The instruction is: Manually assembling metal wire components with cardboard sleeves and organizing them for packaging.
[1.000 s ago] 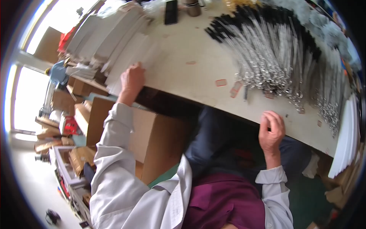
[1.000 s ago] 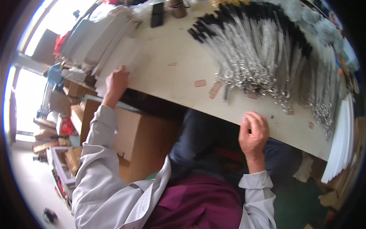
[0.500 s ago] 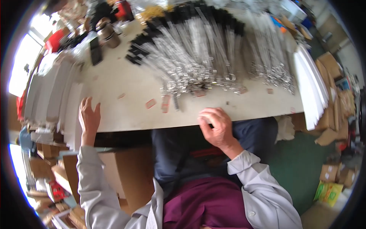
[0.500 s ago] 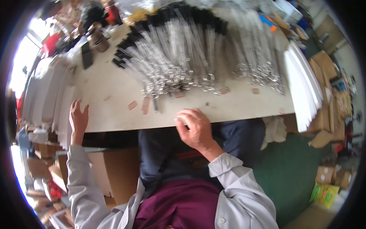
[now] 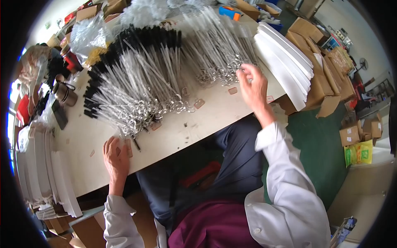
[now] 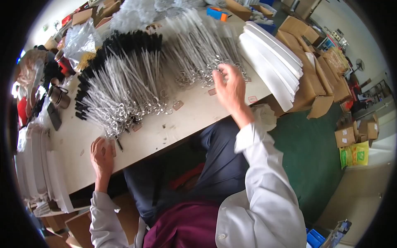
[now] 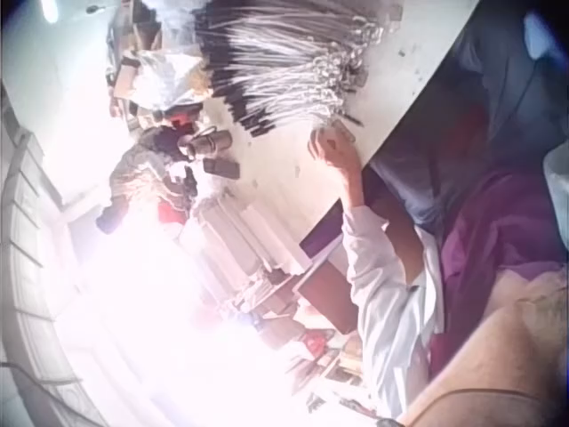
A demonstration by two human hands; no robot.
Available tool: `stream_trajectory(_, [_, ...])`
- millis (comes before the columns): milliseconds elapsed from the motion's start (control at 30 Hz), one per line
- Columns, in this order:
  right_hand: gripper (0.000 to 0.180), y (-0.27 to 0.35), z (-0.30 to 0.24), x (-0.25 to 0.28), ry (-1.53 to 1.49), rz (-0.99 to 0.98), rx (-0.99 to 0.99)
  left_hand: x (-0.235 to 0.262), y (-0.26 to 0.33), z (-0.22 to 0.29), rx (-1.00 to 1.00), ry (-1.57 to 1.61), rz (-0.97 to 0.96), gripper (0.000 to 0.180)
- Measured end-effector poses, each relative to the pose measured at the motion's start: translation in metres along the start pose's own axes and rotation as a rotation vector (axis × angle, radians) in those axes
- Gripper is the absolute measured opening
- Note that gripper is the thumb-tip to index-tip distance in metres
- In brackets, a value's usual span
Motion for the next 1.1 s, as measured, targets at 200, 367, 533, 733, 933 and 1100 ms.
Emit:
stream_trajectory(200, [0.064,-0.069,0.105,0.008,0.436,-0.083,-0.164,-0.002,0.0,0.007,-0.116,-0.129,0.022,0.029])
stream_trajectory(367, [0.091,-0.072,0.12,-0.016,0.419,-0.349,-0.42,0.017,-0.001,0.017,-0.035,0.011,0.104,0.025])
stream_trajectory(533, [0.105,-0.079,0.127,-0.008,0.494,-0.361,-0.409,0.037,-0.026,0.148,-0.215,0.137,0.016,0.02])
stream_trajectory(733, [0.102,-0.076,0.135,-0.023,0.413,-0.393,-0.366,-0.055,-0.061,0.266,-0.232,0.335,-0.349,0.051])
stream_trajectory(933, [0.093,-0.073,0.135,-0.031,0.404,-0.399,-0.369,-0.15,-0.154,0.293,-0.037,0.021,-0.407,0.058])
stream_trajectory(1100, [0.094,-0.077,0.152,-0.016,0.41,-0.475,-0.4,-0.19,-0.182,0.292,0.118,-0.117,-0.496,0.046])
Point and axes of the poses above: each hand's wrist, its own y-axis away from the middle knuckle, its own x-axis out of the back of the hand, z = x × y, the point moved 4 cm from there along -y, towards the middle knuckle, and after that the axes turned 5 degrees about x, right-handed, at the moved point
